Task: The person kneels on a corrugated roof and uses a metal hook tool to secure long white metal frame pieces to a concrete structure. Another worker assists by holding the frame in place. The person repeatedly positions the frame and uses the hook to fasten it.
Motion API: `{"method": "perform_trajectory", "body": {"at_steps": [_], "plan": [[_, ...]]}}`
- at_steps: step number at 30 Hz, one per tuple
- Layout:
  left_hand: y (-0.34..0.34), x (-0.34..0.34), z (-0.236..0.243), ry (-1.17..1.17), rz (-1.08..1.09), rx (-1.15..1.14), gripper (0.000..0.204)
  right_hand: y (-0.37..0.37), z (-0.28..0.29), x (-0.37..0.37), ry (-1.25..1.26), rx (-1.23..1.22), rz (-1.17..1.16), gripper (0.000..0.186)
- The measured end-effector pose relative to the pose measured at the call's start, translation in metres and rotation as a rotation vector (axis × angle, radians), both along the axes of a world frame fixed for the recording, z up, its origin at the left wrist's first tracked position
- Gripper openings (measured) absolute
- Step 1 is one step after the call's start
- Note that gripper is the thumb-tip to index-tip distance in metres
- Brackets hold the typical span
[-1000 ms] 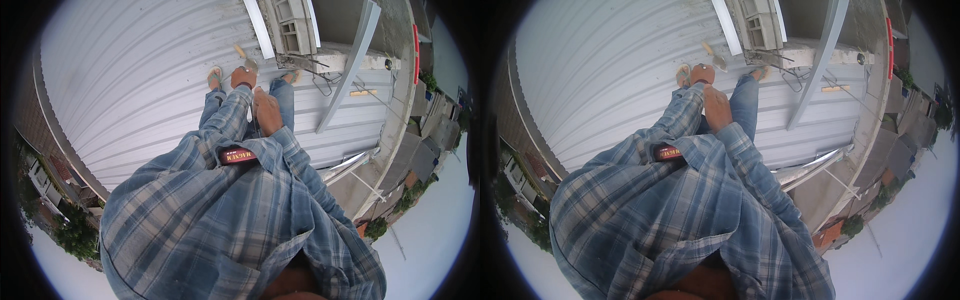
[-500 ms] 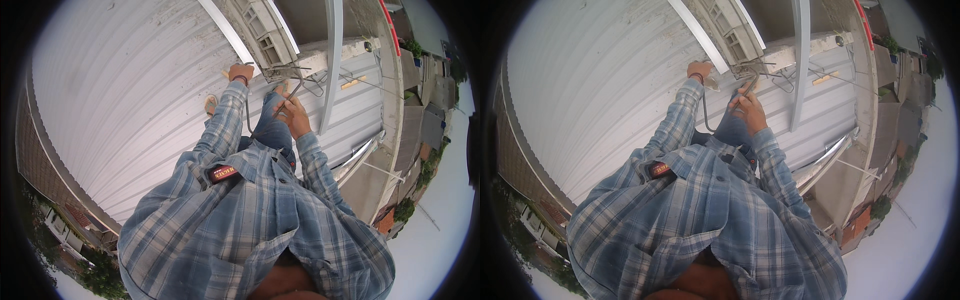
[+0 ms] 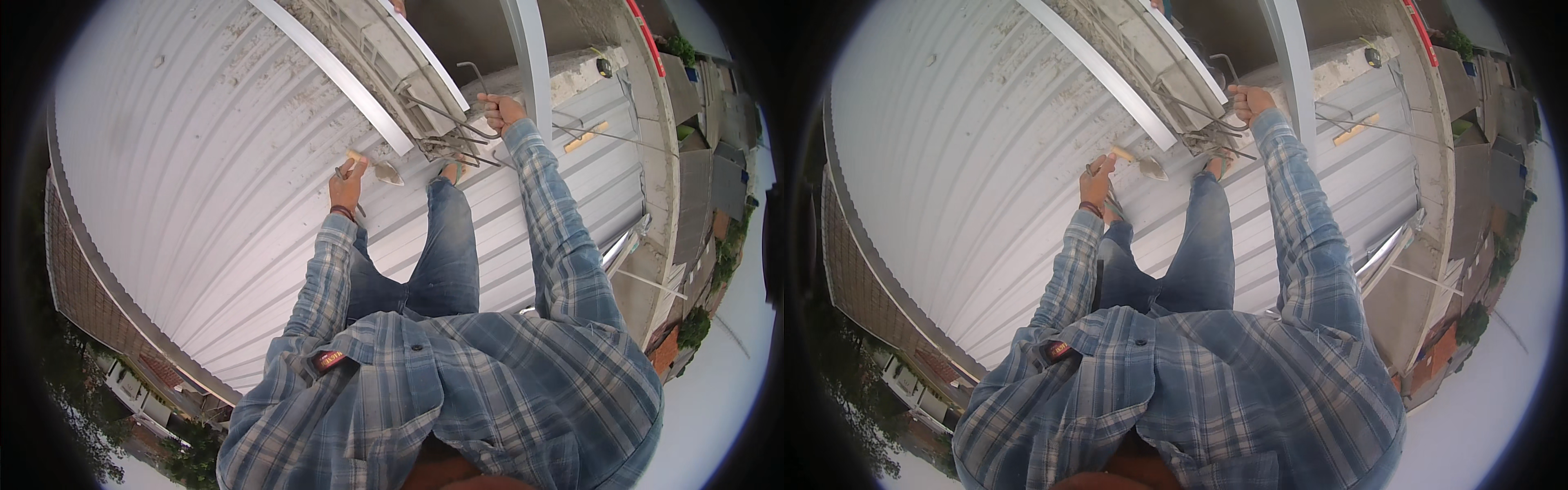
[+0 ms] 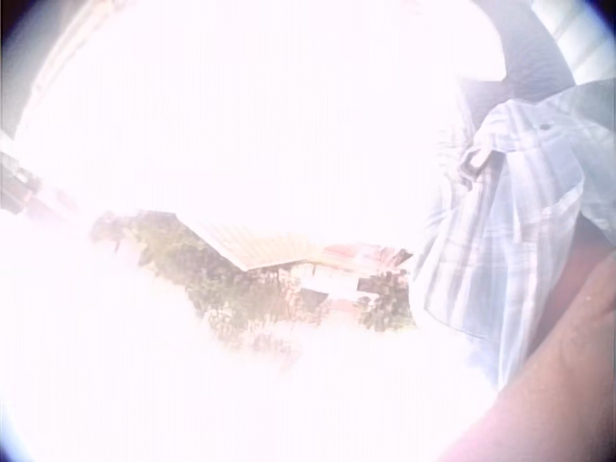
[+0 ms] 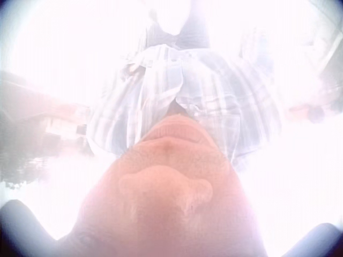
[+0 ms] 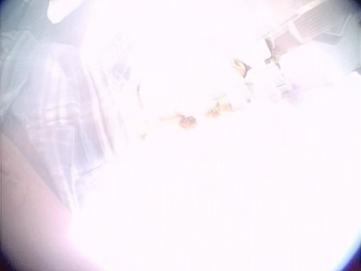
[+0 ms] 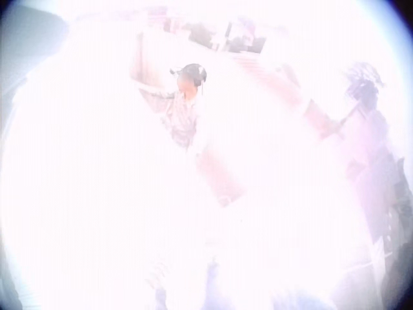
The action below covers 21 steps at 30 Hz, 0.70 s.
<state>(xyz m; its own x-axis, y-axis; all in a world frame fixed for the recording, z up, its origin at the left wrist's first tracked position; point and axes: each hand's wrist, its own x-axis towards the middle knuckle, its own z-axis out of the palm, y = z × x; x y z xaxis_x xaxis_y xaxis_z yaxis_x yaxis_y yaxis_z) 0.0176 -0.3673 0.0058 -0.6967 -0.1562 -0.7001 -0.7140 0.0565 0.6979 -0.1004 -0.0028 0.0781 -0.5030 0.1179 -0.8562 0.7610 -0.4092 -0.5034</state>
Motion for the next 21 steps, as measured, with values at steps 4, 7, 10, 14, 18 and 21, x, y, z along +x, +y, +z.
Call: {"method": "perform_trajectory", "body": {"at_steps": [4, 7, 10, 14, 18, 21], "plan": [[-0.072, 0.068, -0.031, -0.093, 0.235, -0.157, 0.056, 0.036, -0.082, -0.047, -0.082, -0.075, 0.060, 0.023], [-0.113, 0.122, -0.053, -0.189, 0.349, -0.323, 0.062, 0.039, -0.121, -0.056, -0.110, -0.129, 0.071, 0.024], [-0.117, 0.160, -0.072, -0.250, 0.370, -0.451, 0.067, 0.038, -0.142, -0.053, -0.111, -0.169, 0.040, 0.026], [-0.082, 0.163, -0.075, -0.327, 0.296, -0.398, 0.064, 0.038, -0.149, -0.053, -0.109, -0.179, 0.000, 0.028], [-0.050, 0.138, -0.073, -0.310, 0.133, -0.287, 0.059, 0.044, -0.157, -0.052, -0.102, -0.201, 0.024, 0.027], [-0.034, 0.136, -0.099, -0.189, 0.054, -0.333, 0.063, 0.034, -0.147, -0.054, -0.127, -0.168, 0.049, 0.023]]}}
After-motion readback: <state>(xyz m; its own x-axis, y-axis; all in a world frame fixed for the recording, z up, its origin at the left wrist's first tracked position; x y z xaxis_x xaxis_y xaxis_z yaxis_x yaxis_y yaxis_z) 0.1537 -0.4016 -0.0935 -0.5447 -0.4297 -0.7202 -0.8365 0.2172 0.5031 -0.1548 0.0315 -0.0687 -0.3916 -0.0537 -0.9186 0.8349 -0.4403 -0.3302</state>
